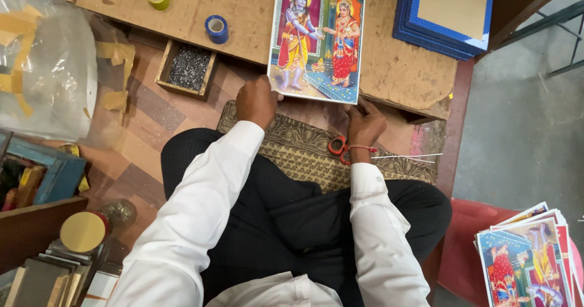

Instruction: The person assembles religious pictures by cutting printed images and plastic sheets, then attaching them to cardboard with blue decorative tape. They use scissors to trim the materials and stack the finished items on a wooden table.

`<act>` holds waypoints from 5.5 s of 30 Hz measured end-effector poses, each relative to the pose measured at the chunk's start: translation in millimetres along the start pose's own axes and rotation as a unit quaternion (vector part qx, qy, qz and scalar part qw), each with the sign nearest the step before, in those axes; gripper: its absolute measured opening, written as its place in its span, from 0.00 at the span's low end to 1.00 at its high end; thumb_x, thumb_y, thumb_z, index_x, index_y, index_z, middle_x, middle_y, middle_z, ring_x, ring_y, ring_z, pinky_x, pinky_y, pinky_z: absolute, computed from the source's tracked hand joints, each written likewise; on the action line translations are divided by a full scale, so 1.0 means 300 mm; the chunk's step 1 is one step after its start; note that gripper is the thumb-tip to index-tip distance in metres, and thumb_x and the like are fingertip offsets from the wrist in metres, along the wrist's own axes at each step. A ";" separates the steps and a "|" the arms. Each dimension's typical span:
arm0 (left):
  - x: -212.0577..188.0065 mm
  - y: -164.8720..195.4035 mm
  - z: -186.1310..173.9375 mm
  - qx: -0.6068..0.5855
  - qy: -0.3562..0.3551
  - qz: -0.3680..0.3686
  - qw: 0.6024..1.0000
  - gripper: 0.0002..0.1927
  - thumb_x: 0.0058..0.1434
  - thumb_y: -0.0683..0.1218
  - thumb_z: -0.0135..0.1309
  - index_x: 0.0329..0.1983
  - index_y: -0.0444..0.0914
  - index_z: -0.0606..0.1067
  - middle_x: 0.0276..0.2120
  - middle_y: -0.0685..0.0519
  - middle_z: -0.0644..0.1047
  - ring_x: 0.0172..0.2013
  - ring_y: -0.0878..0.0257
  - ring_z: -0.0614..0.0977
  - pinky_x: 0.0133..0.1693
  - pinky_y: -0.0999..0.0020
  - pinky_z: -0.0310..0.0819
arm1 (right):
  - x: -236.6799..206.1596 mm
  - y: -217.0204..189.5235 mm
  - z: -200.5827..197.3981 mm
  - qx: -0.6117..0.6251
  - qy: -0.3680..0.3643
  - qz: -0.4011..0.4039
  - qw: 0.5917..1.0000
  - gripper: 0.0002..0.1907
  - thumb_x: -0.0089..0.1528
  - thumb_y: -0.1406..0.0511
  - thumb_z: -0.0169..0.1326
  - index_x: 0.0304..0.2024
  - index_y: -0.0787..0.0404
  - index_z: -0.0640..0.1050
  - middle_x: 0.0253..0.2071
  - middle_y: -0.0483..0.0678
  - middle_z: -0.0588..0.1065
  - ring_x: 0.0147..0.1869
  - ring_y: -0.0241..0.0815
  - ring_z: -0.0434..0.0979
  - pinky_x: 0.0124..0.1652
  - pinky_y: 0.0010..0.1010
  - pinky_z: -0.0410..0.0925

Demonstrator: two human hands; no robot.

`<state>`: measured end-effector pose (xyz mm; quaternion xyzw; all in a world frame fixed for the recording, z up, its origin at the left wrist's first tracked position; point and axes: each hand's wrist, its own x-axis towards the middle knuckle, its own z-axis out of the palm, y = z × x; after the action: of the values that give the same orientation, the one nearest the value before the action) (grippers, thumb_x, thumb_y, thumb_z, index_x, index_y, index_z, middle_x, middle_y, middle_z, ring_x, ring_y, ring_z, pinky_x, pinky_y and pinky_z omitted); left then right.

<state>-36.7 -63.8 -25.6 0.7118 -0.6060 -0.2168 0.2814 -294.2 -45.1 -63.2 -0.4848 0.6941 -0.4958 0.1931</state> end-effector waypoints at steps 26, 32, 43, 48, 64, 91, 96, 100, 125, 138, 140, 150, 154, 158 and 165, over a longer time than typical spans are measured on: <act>0.002 0.029 -0.017 -0.003 -0.009 0.001 1.000 0.16 0.50 0.47 0.70 0.37 0.34 0.79 0.34 0.35 0.81 0.38 0.36 0.82 0.39 0.44 0.76 | 0.015 0.029 0.003 0.053 -0.018 0.042 0.998 0.19 0.53 0.76 0.66 0.48 0.69 0.82 0.38 0.52 0.83 0.37 0.34 0.81 0.37 0.26 0.74; 0.001 0.024 -0.017 0.012 -0.010 0.010 1.000 0.14 0.52 0.45 0.68 0.38 0.34 0.79 0.35 0.35 0.80 0.38 0.35 0.82 0.41 0.44 0.76 | 0.020 0.046 0.013 0.095 -0.039 0.049 0.994 0.20 0.54 0.78 0.63 0.50 0.71 0.80 0.41 0.52 0.83 0.42 0.36 0.84 0.41 0.25 0.76; -0.006 0.048 -0.035 -0.004 -0.014 -0.013 1.000 0.14 0.51 0.45 0.69 0.36 0.34 0.80 0.35 0.35 0.81 0.38 0.36 0.82 0.41 0.45 0.76 | 0.015 0.041 0.017 0.128 -0.029 0.068 0.989 0.23 0.52 0.78 0.66 0.51 0.74 0.79 0.43 0.54 0.83 0.44 0.39 0.85 0.43 0.26 0.78; -0.019 0.060 -0.035 -0.004 -0.003 -0.042 0.999 0.12 0.52 0.45 0.68 0.35 0.35 0.80 0.35 0.36 0.81 0.38 0.38 0.83 0.40 0.46 0.77 | 0.014 0.031 0.007 0.102 -0.021 0.081 0.991 0.24 0.51 0.76 0.68 0.50 0.74 0.79 0.42 0.54 0.83 0.43 0.38 0.84 0.42 0.26 0.77; 0.007 0.002 0.013 0.009 0.018 -0.001 1.000 0.08 0.55 0.45 0.66 0.33 0.36 0.81 0.31 0.36 0.80 0.35 0.36 0.82 0.39 0.43 0.76 | 0.023 0.087 0.033 0.119 -0.017 0.082 0.989 0.19 0.53 0.75 0.68 0.47 0.73 0.81 0.39 0.52 0.83 0.39 0.35 0.83 0.38 0.25 0.76; -0.085 -0.048 -0.071 -0.523 -0.215 -0.112 0.817 0.15 0.60 0.38 0.62 0.50 0.33 0.75 0.43 0.43 0.80 0.38 0.52 0.81 0.37 0.67 0.83 | -0.185 -0.143 -0.138 0.333 -0.193 0.108 0.917 0.14 0.66 0.66 0.58 0.49 0.72 0.80 0.45 0.56 0.80 0.47 0.42 0.84 0.43 0.30 0.77; -0.246 -0.025 0.018 -0.493 -0.275 0.083 0.822 0.13 0.60 0.36 0.64 0.46 0.29 0.76 0.46 0.51 0.73 0.47 0.62 0.80 0.46 0.69 0.82 | -0.216 -0.208 -0.144 0.400 -0.297 0.162 0.852 0.19 0.67 0.60 0.51 0.53 0.66 0.80 0.46 0.52 0.82 0.45 0.38 0.82 0.37 0.22 0.70; -0.232 -0.032 0.029 -0.461 -0.279 0.108 0.835 0.14 0.59 0.35 0.64 0.47 0.29 0.77 0.47 0.51 0.74 0.48 0.63 0.79 0.47 0.70 0.80 | -0.223 -0.203 -0.147 0.334 -0.291 0.119 0.888 0.17 0.69 0.63 0.56 0.53 0.70 0.83 0.27 0.45 0.69 0.28 0.30 0.63 0.27 0.19 0.56; -0.034 -0.068 -0.130 -0.056 -0.183 0.137 0.972 0.23 0.48 0.58 0.70 0.30 0.32 0.83 0.26 0.39 0.80 0.28 0.44 0.83 0.35 0.52 0.76 | -0.117 0.110 0.047 0.348 0.030 0.239 0.906 0.05 0.60 0.72 0.64 0.32 0.67 0.79 0.29 0.48 0.78 0.28 0.36 0.75 0.30 0.24 0.69; 0.044 -0.128 -0.066 -0.288 -0.048 -0.010 0.956 0.26 0.42 0.44 0.73 0.41 0.28 0.76 0.34 0.49 0.80 0.34 0.64 0.82 0.34 0.70 0.79 | -0.062 0.135 0.098 0.387 0.130 0.228 0.884 0.08 0.60 0.70 0.65 0.30 0.68 0.77 0.28 0.48 0.77 0.27 0.38 0.77 0.28 0.28 0.74; 0.046 -0.136 -0.050 -0.281 -0.082 -0.059 0.955 0.22 0.45 0.43 0.73 0.40 0.29 0.80 0.35 0.49 0.82 0.34 0.64 0.82 0.36 0.71 0.78 | -0.059 0.138 0.097 0.381 0.130 0.226 0.887 0.08 0.60 0.70 0.65 0.31 0.68 0.78 0.28 0.49 0.78 0.26 0.38 0.76 0.26 0.26 0.71; 0.059 -0.111 -0.047 -0.274 -0.091 -0.081 0.954 0.15 0.49 0.42 0.71 0.38 0.31 0.83 0.34 0.48 0.84 0.34 0.64 0.83 0.37 0.72 0.77 | -0.031 0.149 0.104 0.375 0.146 0.236 0.885 0.09 0.60 0.69 0.65 0.30 0.67 0.77 0.28 0.49 0.78 0.25 0.39 0.77 0.25 0.27 0.72; 0.065 -0.099 -0.055 -0.269 -0.093 -0.084 0.955 0.14 0.49 0.41 0.71 0.37 0.30 0.83 0.33 0.48 0.84 0.33 0.64 0.83 0.37 0.71 0.77 | -0.028 0.139 0.101 0.372 0.149 0.237 0.885 0.10 0.60 0.69 0.65 0.30 0.67 0.77 0.28 0.50 0.78 0.25 0.40 0.78 0.26 0.29 0.74; 0.066 -0.087 -0.059 -0.273 -0.095 -0.097 0.952 0.14 0.49 0.41 0.70 0.37 0.30 0.83 0.33 0.48 0.84 0.33 0.64 0.84 0.36 0.72 0.77 | -0.021 0.135 0.100 0.371 0.146 0.238 0.886 0.09 0.60 0.69 0.65 0.30 0.67 0.77 0.28 0.49 0.78 0.26 0.39 0.78 0.27 0.28 0.74; 0.065 -0.075 -0.063 -0.283 -0.102 -0.112 0.947 0.13 0.49 0.40 0.70 0.37 0.31 0.83 0.33 0.48 0.84 0.32 0.64 0.84 0.35 0.72 0.78 | -0.022 0.120 0.097 0.357 0.150 0.244 0.889 0.09 0.60 0.69 0.65 0.30 0.68 0.77 0.28 0.50 0.78 0.26 0.39 0.78 0.26 0.27 0.73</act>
<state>-4.6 -78.1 -25.8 0.6402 -0.4613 -0.4811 0.3820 -286.9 -52.6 -108.8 -0.1184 0.5873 -0.7143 0.3618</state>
